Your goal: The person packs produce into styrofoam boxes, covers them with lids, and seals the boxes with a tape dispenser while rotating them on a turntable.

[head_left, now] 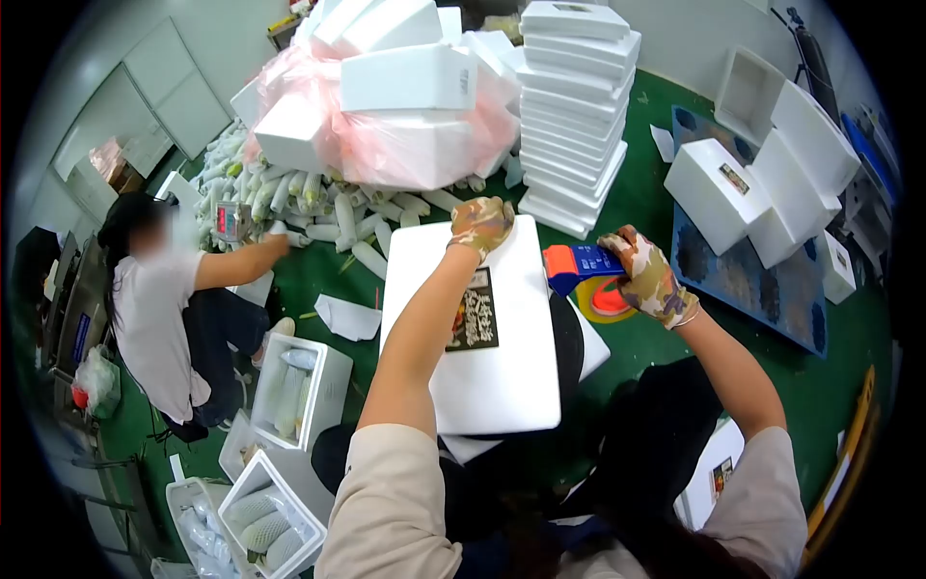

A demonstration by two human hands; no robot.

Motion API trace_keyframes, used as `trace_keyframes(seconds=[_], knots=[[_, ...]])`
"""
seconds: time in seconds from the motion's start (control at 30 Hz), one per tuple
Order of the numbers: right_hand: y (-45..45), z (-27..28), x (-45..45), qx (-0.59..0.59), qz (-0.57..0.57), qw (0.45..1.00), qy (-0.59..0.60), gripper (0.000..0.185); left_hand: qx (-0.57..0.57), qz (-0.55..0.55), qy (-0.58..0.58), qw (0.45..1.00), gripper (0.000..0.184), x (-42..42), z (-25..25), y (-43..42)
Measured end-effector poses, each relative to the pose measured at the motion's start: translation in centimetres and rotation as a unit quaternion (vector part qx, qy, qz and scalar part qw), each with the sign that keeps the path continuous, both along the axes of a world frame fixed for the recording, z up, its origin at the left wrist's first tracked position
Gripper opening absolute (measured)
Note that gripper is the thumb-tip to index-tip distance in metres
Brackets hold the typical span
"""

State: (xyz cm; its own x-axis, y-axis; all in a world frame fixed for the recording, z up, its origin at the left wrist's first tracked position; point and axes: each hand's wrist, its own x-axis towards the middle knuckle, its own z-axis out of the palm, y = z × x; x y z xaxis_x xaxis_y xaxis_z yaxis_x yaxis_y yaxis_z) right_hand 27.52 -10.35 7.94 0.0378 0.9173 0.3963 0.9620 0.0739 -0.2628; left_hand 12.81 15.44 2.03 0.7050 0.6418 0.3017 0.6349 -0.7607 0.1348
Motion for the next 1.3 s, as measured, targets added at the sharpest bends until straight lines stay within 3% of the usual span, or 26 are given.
trace_keyframes(seconds=[0.13,0.23,0.27,0.3,0.33,0.37,0.43,0.47,0.5,0.6,0.7,0.73,0.8,0.87,0.9,0.97,1.0,1.03,1.07,1.13,1.17,1.2,1.3], knots=[[-1.0,1.7,-4.3,0.065,-0.013,0.998,-0.003,0.051,-0.001,0.051,-0.049,0.997,0.046,-0.2,-0.7,-0.6],[-1.8,1.4,-5.6,0.059,-0.024,0.997,-0.047,0.054,-0.027,-0.01,-0.177,0.984,0.017,-4.7,-1.7,1.6],[-1.9,0.9,-5.4,0.049,-0.019,0.998,-0.032,0.057,-0.074,0.068,-0.23,0.968,0.022,-7.8,-2.8,2.6],[-2.0,0.2,-5.0,0.051,-0.013,0.998,-0.031,0.057,-0.005,0.036,-0.314,0.949,0.03,-12.9,-2.6,0.9],[-2.2,-0.9,-4.2,0.031,-0.021,0.998,-0.04,0.059,0.203,0.016,-0.251,0.946,0.037,-18.6,-4.3,1.4],[-2.2,-2.1,-3.1,0.012,-0.028,0.998,-0.05,0.061,0.059,-0.006,-0.327,0.943,0.044,-23.9,-3.3,-2.4],[-2.2,-5.2,-1.2,0.018,0.004,0.998,-0.053,0.068,-0.056,0.145,-0.229,0.961,0.062,-32.2,-3.3,-11.9],[-2.2,-6.4,-0.9,0.032,0.003,0.999,-0.042,0.07,-0.127,0.182,-0.132,0.966,0.071,-35.0,-5.2,-16.0],[-2.2,-7.6,-0.9,0.043,0.001,0.999,-0.03,0.072,-0.23,0.138,0.016,0.963,0.076,-35.2,-4.4,-19.3],[-1.8,-11.2,-1.0,0.083,-0.024,0.996,-0.024,0.076,-0.52,0.131,-0.195,0.821,0.083,-31.7,-8.9,-22.5],[-1.4,-13.5,-1.3,0.148,-0.03,0.989,-0.001,0.076,-0.666,0.178,-0.253,0.679,0.077,-30.0,-10.8,-20.0],[-1.2,-14.2,-1.4,0.163,-0.024,0.986,0.018,0.068,-0.607,0.156,-0.242,0.741,0.065,-30.9,-14.3,-19.5],[-0.7,-15.7,-1.4,0.155,-0.015,0.986,0.06,0.064,-0.701,0.239,-0.533,0.41,0.053,-30.1,-14.3,-20.2],[-0.4,-13.8,-2.0,0.137,-0.022,0.983,0.122,0.059,-0.561,0.145,-0.42,0.699,0.055,-32.3,-17.2,-20.6],[0.4,-13.8,-0.9,0.162,-0.005,0.982,0.101,0.057,-0.546,0.191,-0.505,0.641,0.051,-32.0,-18.5,-19.7],[0.2,-8.9,-0.6,0.071,-0.009,0.986,0.147,0.055,-0.549,0.233,-0.495,0.632,0.046,-30.8,-11.0,-20.2],[0.8,-7.1,0.3,0.019,0.005,0.986,0.163,0.056,-0.546,0.295,-0.407,0.67,0.044,-30.0,-4.5,-20.4],[1.5,-6.8,1.8,0.025,-0.009,0.989,0.148,0.055,-0.514,0.26,-0.463,0.673,0.045,-30.1,-2.8,-20.0],[2.5,-6.1,3.5,-0.029,-0.007,0.985,0.17,0.052,-0.441,0.191,-0.479,0.734,0.043,-30.4,-1.5,-18.8],[4.9,-3.7,5.4,-0.176,-0.017,0.97,0.168,0.05,-0.424,0.211,-0.339,0.813,0.045,-27.8,8.9,-19.2],[6.1,-2.7,6.1,-0.266,-0.03,0.952,0.148,0.05,-0.474,0.253,-0.306,0.786,0.047,-26.7,11.1,-18.4],[7.2,-4.8,7.2,-0.302,-0.012,0.943,0.139,0.054,-0.477,0.246,-0.295,0.791,0.047,-26.5,10.7,-17.9],[7.3,-7.9,7.9,-0.304,0.01,0.935,0.182,0.062,-0.306,0.154,-0.154,0.927,0.053,-25.6,10.1,-17.3]])
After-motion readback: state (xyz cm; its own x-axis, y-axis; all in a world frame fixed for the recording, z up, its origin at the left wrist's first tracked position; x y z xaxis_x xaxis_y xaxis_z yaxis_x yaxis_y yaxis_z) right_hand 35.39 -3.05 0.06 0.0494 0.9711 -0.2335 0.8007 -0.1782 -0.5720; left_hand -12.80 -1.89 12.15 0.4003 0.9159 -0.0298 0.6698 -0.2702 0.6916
